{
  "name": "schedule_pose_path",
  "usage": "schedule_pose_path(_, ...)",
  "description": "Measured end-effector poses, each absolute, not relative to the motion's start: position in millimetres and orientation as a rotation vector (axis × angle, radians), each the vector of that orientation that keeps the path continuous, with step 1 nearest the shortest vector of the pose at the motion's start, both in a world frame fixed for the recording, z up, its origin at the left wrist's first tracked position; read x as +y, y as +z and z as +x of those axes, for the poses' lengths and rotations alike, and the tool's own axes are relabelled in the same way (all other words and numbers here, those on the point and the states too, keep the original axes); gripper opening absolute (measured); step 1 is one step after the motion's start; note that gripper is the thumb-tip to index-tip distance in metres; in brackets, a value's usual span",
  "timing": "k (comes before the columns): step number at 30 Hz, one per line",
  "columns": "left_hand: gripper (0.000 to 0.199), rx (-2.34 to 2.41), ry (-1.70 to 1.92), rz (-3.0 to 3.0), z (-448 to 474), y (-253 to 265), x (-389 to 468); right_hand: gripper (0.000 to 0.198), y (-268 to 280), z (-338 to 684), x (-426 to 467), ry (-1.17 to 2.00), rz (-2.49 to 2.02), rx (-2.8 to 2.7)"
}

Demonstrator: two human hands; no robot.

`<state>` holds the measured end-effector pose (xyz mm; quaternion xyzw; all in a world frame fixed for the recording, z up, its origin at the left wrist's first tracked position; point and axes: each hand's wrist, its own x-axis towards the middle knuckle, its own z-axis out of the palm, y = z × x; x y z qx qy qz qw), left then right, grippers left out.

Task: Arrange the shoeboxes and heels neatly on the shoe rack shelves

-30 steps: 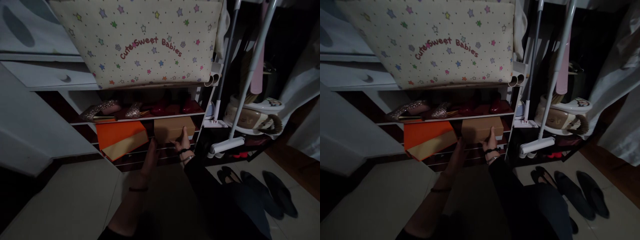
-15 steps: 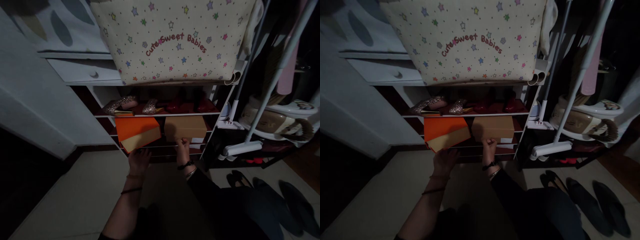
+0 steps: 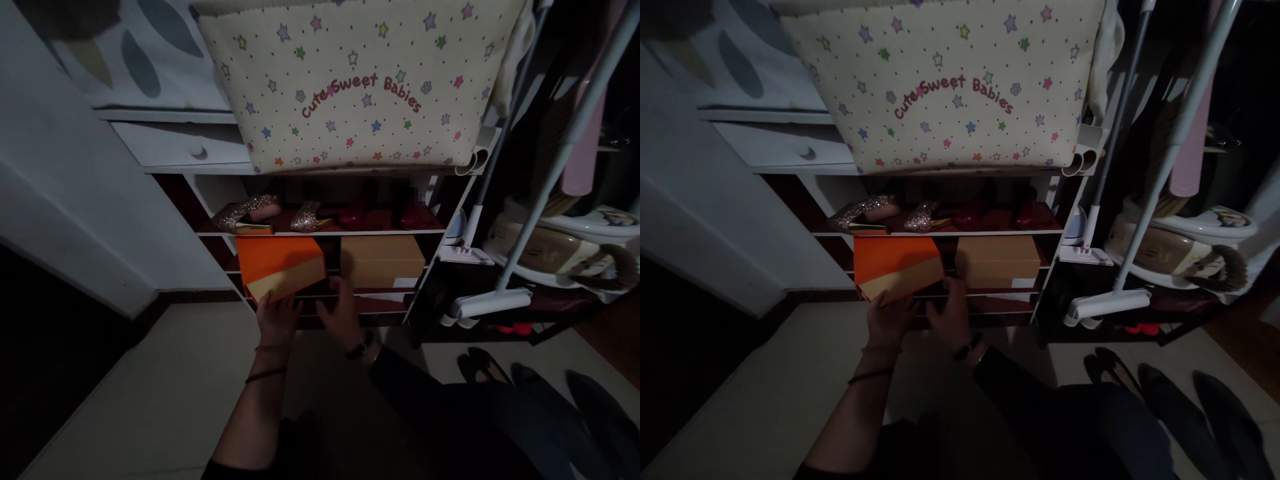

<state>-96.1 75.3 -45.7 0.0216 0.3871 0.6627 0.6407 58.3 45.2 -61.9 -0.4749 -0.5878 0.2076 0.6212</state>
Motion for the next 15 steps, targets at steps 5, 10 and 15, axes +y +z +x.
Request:
schedule_pose_path(5,0.018,0.796,1.539,0.066,-99.8,-46.1,78.2,0.067,-26.6,25.3,87.6,0.032,-0.967,-2.125)
schedule_pose_path(10,0.011,0.878,1.569,0.043,-110.2,-54.3,76.7,0.041,-29.1,2.3,123.3,0.238,-0.760,-2.007)
schedule_pose_path(15,0.031,0.909,1.617,-0.077,-112.9,-75.1,70.8,0.028,-41.3,-6.0,115.0,0.374,-0.712,-1.886)
